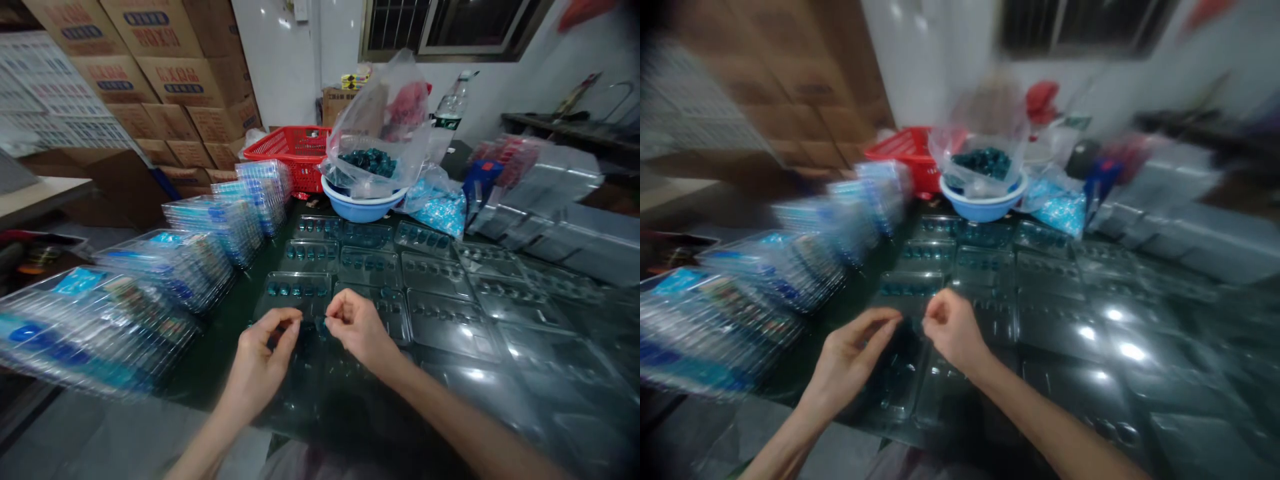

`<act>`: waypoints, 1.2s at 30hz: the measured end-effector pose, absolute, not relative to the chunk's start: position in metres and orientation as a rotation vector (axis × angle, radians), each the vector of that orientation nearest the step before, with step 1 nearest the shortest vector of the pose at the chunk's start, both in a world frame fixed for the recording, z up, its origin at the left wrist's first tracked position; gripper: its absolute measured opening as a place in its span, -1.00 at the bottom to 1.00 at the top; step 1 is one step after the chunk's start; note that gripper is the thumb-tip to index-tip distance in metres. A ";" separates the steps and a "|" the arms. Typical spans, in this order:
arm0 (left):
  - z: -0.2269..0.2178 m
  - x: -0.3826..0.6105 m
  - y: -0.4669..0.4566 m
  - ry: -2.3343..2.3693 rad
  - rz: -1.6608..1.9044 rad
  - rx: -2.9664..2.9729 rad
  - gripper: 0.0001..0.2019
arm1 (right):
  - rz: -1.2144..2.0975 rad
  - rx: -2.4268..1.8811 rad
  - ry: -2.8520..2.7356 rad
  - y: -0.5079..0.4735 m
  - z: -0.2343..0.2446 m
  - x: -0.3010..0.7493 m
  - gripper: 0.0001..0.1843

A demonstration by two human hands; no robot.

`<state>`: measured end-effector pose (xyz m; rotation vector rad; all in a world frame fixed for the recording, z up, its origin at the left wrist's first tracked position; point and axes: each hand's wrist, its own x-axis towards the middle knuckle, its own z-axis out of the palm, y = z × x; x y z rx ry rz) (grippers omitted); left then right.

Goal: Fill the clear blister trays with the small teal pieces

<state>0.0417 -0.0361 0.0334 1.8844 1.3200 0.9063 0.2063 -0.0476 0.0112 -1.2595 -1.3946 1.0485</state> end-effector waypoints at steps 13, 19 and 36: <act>0.032 0.080 -0.054 1.133 1.053 1.280 -0.89 | 1.254 -1.044 -1.012 -0.077 0.035 0.214 -0.80; 0.022 0.090 -0.055 1.061 1.034 1.049 -0.85 | 1.357 -0.987 -0.966 -0.083 0.029 0.221 -0.78; 0.031 0.100 -0.063 1.117 1.059 1.571 -0.87 | 1.426 -0.910 -0.797 -0.086 0.019 0.221 -0.77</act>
